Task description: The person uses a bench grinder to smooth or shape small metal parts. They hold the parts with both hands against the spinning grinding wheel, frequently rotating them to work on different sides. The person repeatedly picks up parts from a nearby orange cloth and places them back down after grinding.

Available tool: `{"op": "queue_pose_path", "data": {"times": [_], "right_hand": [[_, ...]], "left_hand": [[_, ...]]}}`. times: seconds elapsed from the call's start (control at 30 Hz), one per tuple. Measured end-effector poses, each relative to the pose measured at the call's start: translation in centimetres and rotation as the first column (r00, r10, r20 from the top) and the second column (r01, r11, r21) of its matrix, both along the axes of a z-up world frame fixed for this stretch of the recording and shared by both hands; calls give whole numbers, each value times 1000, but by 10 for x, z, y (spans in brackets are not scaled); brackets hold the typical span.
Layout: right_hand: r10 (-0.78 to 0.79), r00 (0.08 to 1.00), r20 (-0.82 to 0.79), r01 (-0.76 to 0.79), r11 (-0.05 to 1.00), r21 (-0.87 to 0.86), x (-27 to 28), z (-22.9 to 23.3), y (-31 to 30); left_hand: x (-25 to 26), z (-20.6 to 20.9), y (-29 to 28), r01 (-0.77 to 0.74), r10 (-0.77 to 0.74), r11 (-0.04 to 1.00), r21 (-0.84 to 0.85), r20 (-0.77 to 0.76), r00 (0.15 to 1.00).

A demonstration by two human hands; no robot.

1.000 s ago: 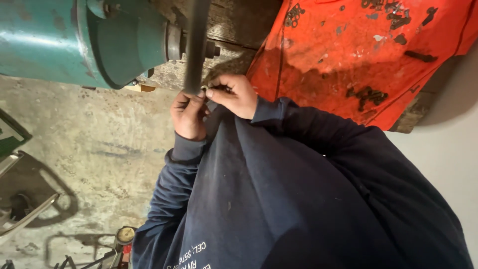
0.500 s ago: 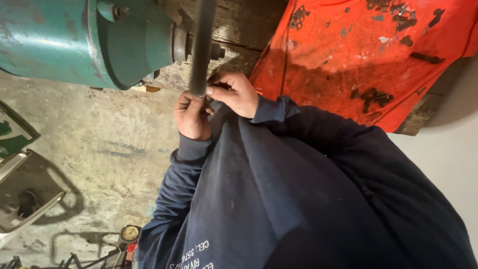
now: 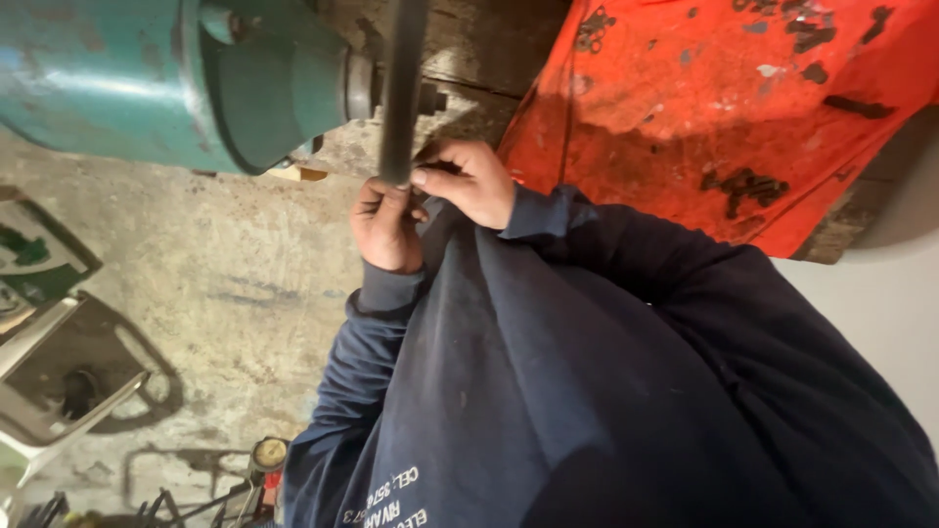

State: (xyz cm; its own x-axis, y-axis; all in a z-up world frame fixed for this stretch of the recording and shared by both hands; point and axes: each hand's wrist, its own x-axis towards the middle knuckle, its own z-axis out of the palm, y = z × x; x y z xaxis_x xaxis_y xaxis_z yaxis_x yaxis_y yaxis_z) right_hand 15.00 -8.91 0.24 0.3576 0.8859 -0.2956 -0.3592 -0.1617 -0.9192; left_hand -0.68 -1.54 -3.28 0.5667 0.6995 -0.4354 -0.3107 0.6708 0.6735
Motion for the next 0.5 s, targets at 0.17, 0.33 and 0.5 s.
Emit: {"op": "queue_pose_path", "data": {"times": [0.17,0.33,0.5], "right_hand": [[51,994,100,-53,998,23,-4,5,0],[12,997,77,-15,999,34,-3,1,1],[28,998,63,-30,999,36,-4,3,2]], "left_hand": [[-2,2,-4,-25,33,994,102,-81,996],[3,7,2,-11,11,1000,-26,-11,1000],[1,9,1,-11,11,1000,-4,-10,1000]]}}
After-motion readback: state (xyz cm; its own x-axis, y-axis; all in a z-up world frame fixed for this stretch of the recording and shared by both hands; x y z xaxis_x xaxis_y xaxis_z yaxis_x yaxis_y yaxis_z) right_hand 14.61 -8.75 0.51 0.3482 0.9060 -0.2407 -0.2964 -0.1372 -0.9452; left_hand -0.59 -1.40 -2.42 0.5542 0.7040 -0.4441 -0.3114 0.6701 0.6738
